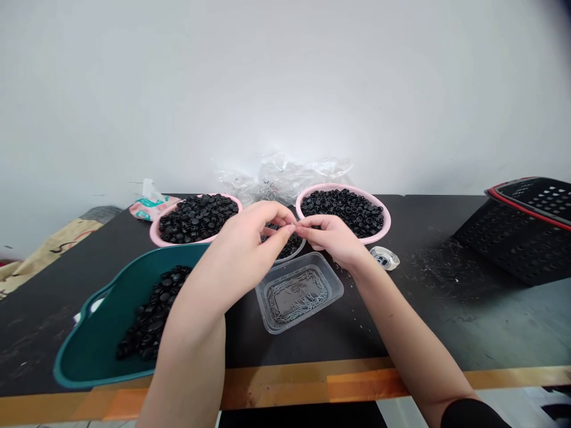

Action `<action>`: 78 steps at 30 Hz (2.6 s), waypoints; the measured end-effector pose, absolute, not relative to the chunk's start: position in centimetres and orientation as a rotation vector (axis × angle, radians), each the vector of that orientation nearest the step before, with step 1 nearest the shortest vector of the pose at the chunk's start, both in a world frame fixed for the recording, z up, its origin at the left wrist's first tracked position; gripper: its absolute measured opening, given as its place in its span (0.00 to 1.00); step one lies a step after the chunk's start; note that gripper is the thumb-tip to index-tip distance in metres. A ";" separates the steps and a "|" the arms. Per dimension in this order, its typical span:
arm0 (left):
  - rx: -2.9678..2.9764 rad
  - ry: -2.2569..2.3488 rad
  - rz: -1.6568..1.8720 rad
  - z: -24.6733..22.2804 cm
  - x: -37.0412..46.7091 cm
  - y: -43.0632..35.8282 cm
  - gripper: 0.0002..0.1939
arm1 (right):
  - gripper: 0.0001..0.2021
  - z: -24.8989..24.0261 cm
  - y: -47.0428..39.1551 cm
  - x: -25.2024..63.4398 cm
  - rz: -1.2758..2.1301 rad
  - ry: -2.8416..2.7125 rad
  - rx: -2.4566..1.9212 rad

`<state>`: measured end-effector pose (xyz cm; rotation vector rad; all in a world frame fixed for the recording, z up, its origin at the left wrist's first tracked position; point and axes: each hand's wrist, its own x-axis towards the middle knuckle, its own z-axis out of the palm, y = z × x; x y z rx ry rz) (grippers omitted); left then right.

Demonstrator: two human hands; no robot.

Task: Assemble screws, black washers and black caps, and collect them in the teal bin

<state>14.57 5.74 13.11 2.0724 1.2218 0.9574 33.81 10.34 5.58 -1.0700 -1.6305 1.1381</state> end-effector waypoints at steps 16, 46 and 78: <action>2.011 0.877 1.250 13.4 16.2 3.1 0.06 | 0.12 10.3 2.5 33.8 0.380 -1.551 -0.774; 1.991 0.847 1.324 13.3 15.7 1.7 0.11 | 0.09 10.4 1.6 33.8 0.821 -1.387 -0.618; 2.567 1.000 1.192 13.6 15.0 1.3 0.05 | 0.10 11.6 1.6 36.1 1.145 -1.495 -0.618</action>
